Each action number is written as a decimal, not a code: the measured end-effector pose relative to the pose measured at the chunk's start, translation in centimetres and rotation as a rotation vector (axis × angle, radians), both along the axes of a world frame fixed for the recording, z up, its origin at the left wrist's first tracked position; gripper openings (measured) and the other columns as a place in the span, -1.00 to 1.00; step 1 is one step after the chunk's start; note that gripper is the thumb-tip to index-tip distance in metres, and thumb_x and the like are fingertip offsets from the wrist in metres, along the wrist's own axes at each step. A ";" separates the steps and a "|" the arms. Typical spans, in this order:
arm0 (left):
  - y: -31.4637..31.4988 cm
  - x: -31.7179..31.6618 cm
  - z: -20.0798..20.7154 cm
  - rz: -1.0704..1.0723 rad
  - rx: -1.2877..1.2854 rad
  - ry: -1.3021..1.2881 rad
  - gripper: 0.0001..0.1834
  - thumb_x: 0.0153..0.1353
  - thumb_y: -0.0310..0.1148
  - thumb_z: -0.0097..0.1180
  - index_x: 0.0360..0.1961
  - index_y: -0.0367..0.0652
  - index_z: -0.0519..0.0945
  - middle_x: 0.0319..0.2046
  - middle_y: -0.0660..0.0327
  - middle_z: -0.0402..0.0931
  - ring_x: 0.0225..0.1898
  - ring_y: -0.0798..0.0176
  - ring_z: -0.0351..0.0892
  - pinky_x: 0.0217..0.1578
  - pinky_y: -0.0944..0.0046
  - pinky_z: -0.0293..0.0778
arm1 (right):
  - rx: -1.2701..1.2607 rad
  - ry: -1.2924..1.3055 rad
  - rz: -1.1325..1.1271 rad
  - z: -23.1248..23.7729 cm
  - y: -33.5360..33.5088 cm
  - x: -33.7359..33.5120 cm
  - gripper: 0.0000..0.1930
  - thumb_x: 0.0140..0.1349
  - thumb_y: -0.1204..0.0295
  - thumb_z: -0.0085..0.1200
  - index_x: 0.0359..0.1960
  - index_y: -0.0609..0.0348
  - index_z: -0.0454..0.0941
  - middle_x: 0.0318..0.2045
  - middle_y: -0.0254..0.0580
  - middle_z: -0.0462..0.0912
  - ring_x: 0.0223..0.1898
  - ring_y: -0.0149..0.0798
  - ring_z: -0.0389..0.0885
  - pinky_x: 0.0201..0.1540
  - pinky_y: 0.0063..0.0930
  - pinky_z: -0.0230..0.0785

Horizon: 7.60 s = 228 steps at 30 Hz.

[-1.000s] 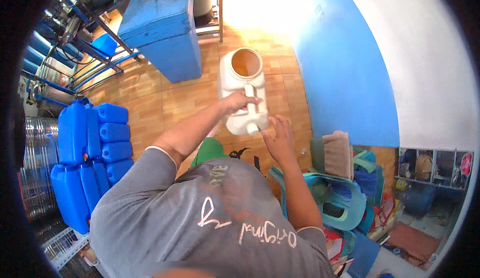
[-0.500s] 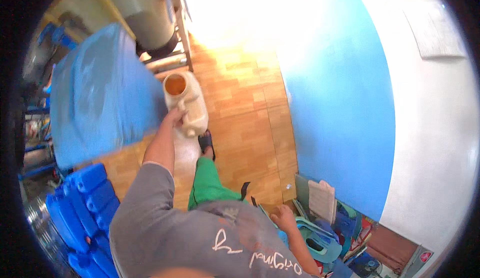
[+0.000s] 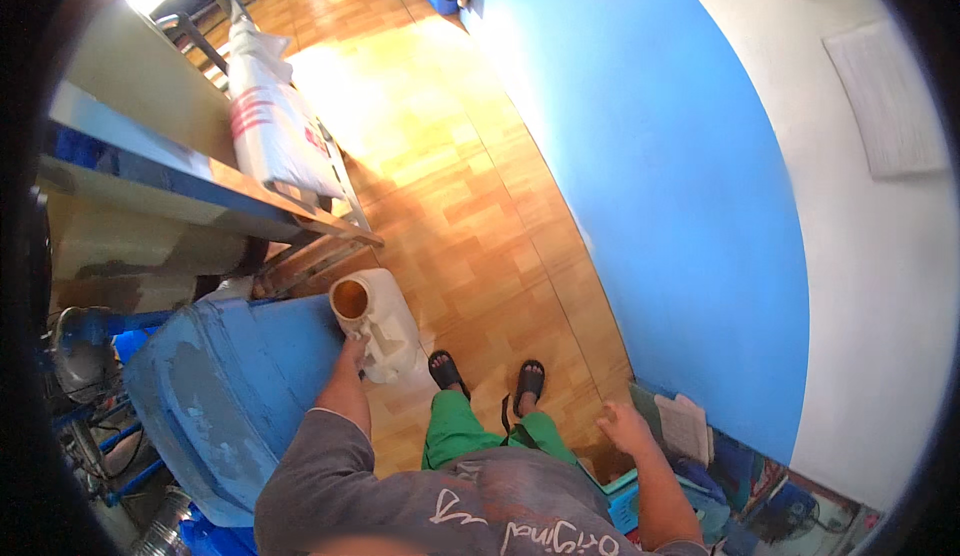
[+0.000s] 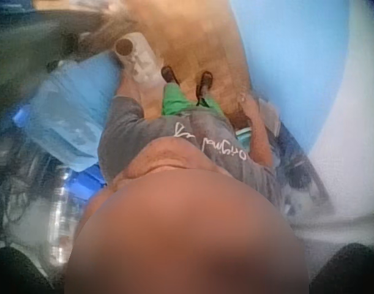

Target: The person fills a pink bowl with water from a sink faucet, then pours an orange liquid from a large container into a smaller jug. They then place a green bottle in the sink and pour liquid from it into the pink bowl.

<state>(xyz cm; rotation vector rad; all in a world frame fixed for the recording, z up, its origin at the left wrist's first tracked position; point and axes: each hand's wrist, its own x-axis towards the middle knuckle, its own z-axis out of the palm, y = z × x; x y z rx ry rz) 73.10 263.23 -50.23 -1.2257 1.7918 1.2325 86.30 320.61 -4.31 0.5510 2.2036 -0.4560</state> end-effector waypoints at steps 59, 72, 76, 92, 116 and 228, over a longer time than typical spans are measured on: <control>-29.3 -126.8 32.9 0.166 0.014 0.555 -0.29 0.10 0.14 0.30 0.05 -0.28 0.60 0.01 -0.08 0.59 0.08 0.02 0.56 0.08 0.13 0.46 | -0.505 0.757 0.640 0.1 -52.9 -184.3 -0.58 0.13 0.26 0.24 0.00 0.16 0.58 -0.19 -0.06 0.70 -0.17 -0.16 0.67 -0.05 -0.28 0.49; -69.2 -139.1 42.7 0.417 -0.106 0.644 -0.25 0.21 0.00 0.27 0.23 -0.36 0.39 0.03 -0.05 0.56 0.07 0.12 0.55 0.08 0.20 0.45 | 0.061 -0.319 1.036 -19.6 -67.8 -189.3 -0.61 0.17 0.09 0.17 -0.10 0.07 0.71 -0.03 -0.05 0.67 0.03 -0.02 0.62 0.08 -0.22 0.45; -81.8 -137.7 38.2 0.645 -0.293 0.618 -0.41 0.20 0.00 0.26 0.08 -0.25 0.56 -0.02 0.03 0.61 -0.02 0.15 0.59 0.01 0.18 0.48 | 0.118 -0.346 0.885 -20.7 -81.7 -197.1 -0.62 0.19 0.10 0.14 -0.13 0.10 0.71 -0.07 0.02 0.68 0.01 0.01 0.63 0.07 -0.24 0.45; -82.6 -122.8 19.0 1.637 0.135 0.135 -0.66 0.21 -0.06 0.24 -0.36 -0.13 0.57 -0.63 0.22 0.43 -0.68 0.22 0.42 -0.66 0.14 0.38 | -0.493 0.231 1.528 -6.6 -168.8 -203.3 -0.50 0.16 0.13 0.21 0.06 0.18 0.57 -0.08 0.02 0.68 0.01 -0.13 0.64 0.09 -0.29 0.47; -189.7 -110.4 58.8 1.196 -1.142 0.931 -0.56 0.36 -0.20 0.13 0.13 -0.27 0.49 0.09 0.10 0.53 0.11 0.22 0.51 0.18 0.22 0.37 | -0.390 0.157 2.270 -12.4 -234.4 -185.4 -0.55 0.18 0.01 0.11 -0.30 0.22 0.71 -0.21 -0.01 0.72 -0.10 -0.01 0.68 -0.07 -0.17 0.54; -234.6 -108.8 38.6 0.607 -1.294 -0.204 -0.24 0.19 0.25 0.02 0.30 0.04 0.42 0.35 0.07 0.23 0.42 -0.10 0.08 0.39 -0.22 -0.08 | -0.952 0.240 2.559 -6.6 -303.7 -140.2 -0.73 0.10 0.41 0.14 -0.13 0.14 0.55 -0.18 0.08 0.66 -0.06 -0.04 0.65 0.18 -0.07 0.32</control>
